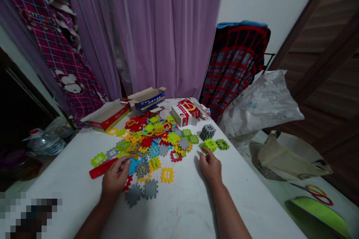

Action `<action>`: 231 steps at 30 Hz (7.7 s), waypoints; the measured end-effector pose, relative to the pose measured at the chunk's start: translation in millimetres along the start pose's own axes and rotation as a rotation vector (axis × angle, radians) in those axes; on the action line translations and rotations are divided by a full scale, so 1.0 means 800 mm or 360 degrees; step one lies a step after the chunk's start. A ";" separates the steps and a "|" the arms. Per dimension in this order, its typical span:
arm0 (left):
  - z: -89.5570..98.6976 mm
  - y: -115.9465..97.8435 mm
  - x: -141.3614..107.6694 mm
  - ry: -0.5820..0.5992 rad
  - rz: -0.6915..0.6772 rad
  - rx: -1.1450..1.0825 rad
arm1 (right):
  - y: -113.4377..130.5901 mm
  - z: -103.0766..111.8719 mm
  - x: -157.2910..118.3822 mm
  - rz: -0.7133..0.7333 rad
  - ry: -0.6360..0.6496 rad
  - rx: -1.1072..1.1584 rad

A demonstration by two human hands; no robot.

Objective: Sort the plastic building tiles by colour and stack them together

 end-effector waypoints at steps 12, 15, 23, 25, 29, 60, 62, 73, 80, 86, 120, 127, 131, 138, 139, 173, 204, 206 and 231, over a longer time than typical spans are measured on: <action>0.010 0.010 0.098 0.0421 0.0107 0.0523 | 0.013 -0.038 -0.008 0.0082 0.0342 -0.0199; -0.004 0.013 0.119 0.0513 0.0171 0.0645 | 0.011 -0.040 -0.005 0.0058 0.0365 -0.0263; 0.017 0.041 0.160 0.0437 0.0380 0.0800 | -0.005 -0.040 0.003 -0.0001 0.0358 -0.0210; 0.034 0.060 0.163 0.0414 0.0466 0.0835 | -0.007 -0.040 0.005 -0.0015 0.0365 -0.0212; 0.058 0.093 0.162 0.0410 0.0577 0.0885 | -0.012 -0.039 0.008 -0.0061 0.0370 -0.0220; -0.001 0.053 0.215 0.0634 0.0100 0.0551 | -0.018 -0.036 0.009 -0.0159 0.0371 -0.0290; -0.001 0.052 0.216 0.0706 0.0089 0.0472 | -0.019 -0.037 0.009 -0.0165 0.0374 -0.0305; 0.079 0.100 0.137 0.0833 0.0251 0.0734 | -0.021 -0.039 0.011 -0.0209 0.0418 -0.0372; 0.007 0.061 0.135 0.0926 0.0203 0.0990 | -0.014 -0.042 0.005 -0.0214 0.0460 -0.0519; -0.016 0.048 0.139 0.0966 0.0177 0.1095 | -0.012 -0.044 0.006 -0.0147 0.0446 -0.0583; -0.156 -0.023 0.051 0.1150 0.0628 -0.0485 | 0.011 -0.040 -0.003 -0.0046 0.0307 -0.0486; -0.140 -0.021 0.053 0.1157 0.0535 -0.0238 | 0.013 -0.038 -0.004 -0.0001 0.0268 -0.0437; -0.123 -0.020 0.060 0.1165 0.0415 -0.0004 | 0.011 -0.037 -0.004 -0.0018 0.0268 -0.0408; -0.094 -0.024 0.065 0.1032 0.0272 0.0504 | 0.010 -0.038 -0.004 0.0005 0.0273 -0.0378; -0.091 -0.026 0.064 0.1003 0.0256 0.0562 | 0.010 -0.038 -0.004 0.0011 0.0272 -0.0377; -0.094 -0.084 0.027 0.0948 -0.0277 0.1105 | 0.011 -0.034 -0.006 -0.0013 0.0247 -0.0360; -0.239 -0.168 -0.072 0.0993 -0.0667 0.0894 | 0.026 -0.015 -0.053 0.0373 0.0140 -0.0554; -0.242 -0.174 -0.074 0.0978 -0.0671 0.0906 | 0.027 -0.014 -0.054 0.0385 0.0135 -0.0551; -0.196 -0.152 -0.075 0.0453 -0.1092 0.0879 | 0.024 -0.004 -0.060 0.0377 0.0318 -0.0617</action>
Point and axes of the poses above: each hand's wrist, its own x-axis towards the middle knuckle, its own z-axis out of the back of the hand, y = z × x, the point moved 9 cm from there along x, towards the middle knuckle, and after that the axes turned 13 degrees about y, right-handed, at the moved point
